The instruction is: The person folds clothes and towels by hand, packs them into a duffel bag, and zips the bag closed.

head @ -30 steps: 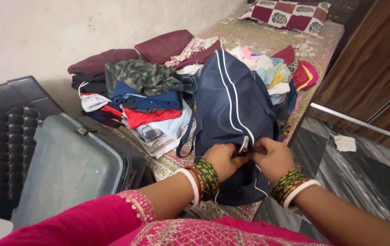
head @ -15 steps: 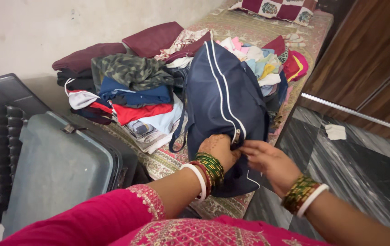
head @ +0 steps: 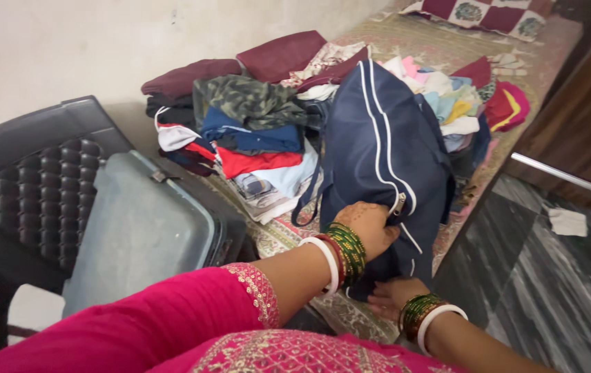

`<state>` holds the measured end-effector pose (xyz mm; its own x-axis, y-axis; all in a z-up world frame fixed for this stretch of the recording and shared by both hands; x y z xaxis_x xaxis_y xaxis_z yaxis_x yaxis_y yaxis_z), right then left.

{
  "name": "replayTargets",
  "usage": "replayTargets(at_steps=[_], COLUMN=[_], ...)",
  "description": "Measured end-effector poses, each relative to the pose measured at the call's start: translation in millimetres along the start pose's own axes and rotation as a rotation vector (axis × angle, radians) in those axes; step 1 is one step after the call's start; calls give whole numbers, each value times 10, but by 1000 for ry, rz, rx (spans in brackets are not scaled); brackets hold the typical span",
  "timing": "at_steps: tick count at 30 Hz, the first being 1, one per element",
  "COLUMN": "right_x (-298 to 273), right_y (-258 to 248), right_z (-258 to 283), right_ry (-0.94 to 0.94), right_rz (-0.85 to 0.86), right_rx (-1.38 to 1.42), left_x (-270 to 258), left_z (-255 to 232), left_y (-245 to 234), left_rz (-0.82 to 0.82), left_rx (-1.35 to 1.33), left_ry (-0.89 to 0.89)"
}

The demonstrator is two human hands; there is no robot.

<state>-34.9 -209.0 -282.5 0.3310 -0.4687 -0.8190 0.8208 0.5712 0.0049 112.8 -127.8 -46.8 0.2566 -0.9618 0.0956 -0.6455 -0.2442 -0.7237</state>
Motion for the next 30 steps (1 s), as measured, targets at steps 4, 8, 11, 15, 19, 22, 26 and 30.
replayTargets(at_steps=[4,8,11,15,19,22,26,30], right_x=[524,557,208,-149,-196,-196,-374,-654], right_y=[-64,-118,-52,42,26,21,-165,-221], right_z=[-125,-141,-34,115,204,114,70,144], right_ry=[-22,-112,-298,-434,-309,-266,-219,-145], right_rz=[-27,-123,-324,-386,-340,-140,-5,86], right_rx=[192,159,-36,-148,-336,-166,-94,-160], left_x=[39,52,69,96,86,16,-50,-133], left_z=[25,42,40,50,73,63,-2,-117], left_y=[9,0,-22,13,50,49,13,-69], left_rz=[3,39,86,111,84,39,41,15], left_rx=[2,-14,-20,-4,26,-3,-20,-38], left_ry=[10,-8,-9,-12,33,47,8,-35])
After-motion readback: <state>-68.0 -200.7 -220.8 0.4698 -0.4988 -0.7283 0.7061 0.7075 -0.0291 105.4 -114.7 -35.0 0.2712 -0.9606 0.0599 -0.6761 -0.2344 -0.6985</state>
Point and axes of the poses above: each hand's wrist, its own x-axis towards the middle knuckle, its own y-axis out of the palm, z = x × y, the point moved 2 cm from there along x, towards the middle knuckle, and after that the axes turned 14 degrees about -x, right-handed, at the moved point
